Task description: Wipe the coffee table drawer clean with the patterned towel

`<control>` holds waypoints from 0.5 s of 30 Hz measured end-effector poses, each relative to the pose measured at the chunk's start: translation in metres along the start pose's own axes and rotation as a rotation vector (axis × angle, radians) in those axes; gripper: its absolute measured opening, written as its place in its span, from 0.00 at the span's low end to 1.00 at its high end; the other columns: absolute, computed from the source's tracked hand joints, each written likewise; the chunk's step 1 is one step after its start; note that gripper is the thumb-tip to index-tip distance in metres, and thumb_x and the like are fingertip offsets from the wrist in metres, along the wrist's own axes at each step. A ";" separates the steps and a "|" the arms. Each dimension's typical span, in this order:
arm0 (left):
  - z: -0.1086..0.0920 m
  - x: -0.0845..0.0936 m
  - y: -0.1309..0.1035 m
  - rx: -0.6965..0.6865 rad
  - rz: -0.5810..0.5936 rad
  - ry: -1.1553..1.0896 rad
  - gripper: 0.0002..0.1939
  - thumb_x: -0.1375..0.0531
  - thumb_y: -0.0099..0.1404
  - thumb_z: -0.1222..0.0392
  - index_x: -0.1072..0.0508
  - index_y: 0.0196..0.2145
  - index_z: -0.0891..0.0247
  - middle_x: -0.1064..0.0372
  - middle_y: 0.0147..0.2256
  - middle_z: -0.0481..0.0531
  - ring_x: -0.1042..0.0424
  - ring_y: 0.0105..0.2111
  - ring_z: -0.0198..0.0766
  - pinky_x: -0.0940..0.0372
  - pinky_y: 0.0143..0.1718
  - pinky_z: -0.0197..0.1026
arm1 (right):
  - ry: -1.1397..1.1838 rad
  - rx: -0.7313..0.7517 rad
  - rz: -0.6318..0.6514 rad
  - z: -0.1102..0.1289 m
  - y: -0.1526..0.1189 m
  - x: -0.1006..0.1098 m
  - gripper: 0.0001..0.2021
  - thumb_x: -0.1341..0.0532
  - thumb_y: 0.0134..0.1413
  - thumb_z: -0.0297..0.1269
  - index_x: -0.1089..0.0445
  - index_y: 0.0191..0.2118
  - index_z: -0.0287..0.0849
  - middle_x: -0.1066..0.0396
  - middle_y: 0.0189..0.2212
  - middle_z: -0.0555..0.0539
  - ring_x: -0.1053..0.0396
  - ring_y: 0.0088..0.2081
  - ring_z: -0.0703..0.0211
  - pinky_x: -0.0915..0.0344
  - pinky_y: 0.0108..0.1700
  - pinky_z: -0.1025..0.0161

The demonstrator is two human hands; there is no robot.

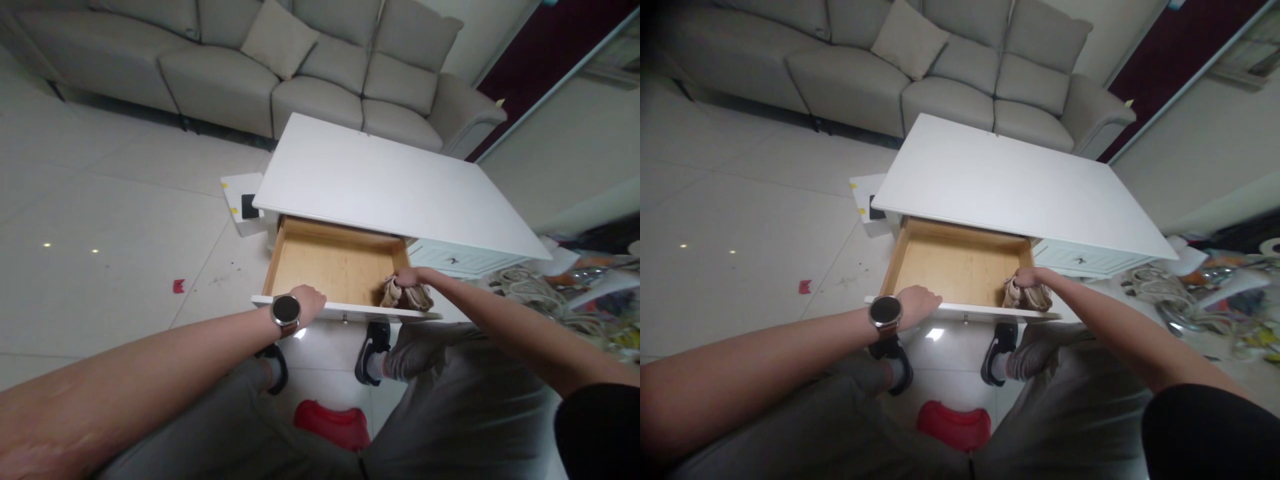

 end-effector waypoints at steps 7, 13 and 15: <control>0.004 -0.004 0.001 -0.004 -0.034 0.007 0.14 0.45 0.68 0.75 0.20 0.44 0.73 0.20 0.42 0.68 0.21 0.45 0.50 0.30 0.44 0.44 | 0.042 -0.016 0.029 -0.017 -0.023 0.011 0.07 0.40 0.47 0.30 0.24 0.29 0.35 0.21 0.34 0.34 0.23 0.40 0.44 0.28 0.43 0.55; 0.009 -0.003 0.001 -0.010 -0.050 0.024 0.13 0.43 0.64 0.77 0.19 0.38 0.74 0.21 0.38 0.71 0.20 0.41 0.49 0.29 0.40 0.44 | 0.374 -0.025 0.167 -0.020 -0.040 -0.026 0.07 0.38 0.45 0.33 0.24 0.31 0.38 0.21 0.32 0.38 0.23 0.38 0.44 0.26 0.40 0.55; 0.008 -0.001 -0.001 -0.027 -0.044 0.035 0.13 0.43 0.64 0.77 0.19 0.39 0.74 0.21 0.39 0.70 0.20 0.42 0.48 0.29 0.41 0.43 | 0.474 -0.007 0.166 -0.016 -0.043 -0.027 0.09 0.38 0.45 0.34 0.23 0.33 0.39 0.21 0.33 0.38 0.23 0.37 0.45 0.25 0.38 0.55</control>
Point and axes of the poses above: each hand's wrist, its own y-axis towards the middle knuckle, its own x-axis out of the back of the hand, z = x × y, the point moved 6 cm from there along y, towards the middle knuckle
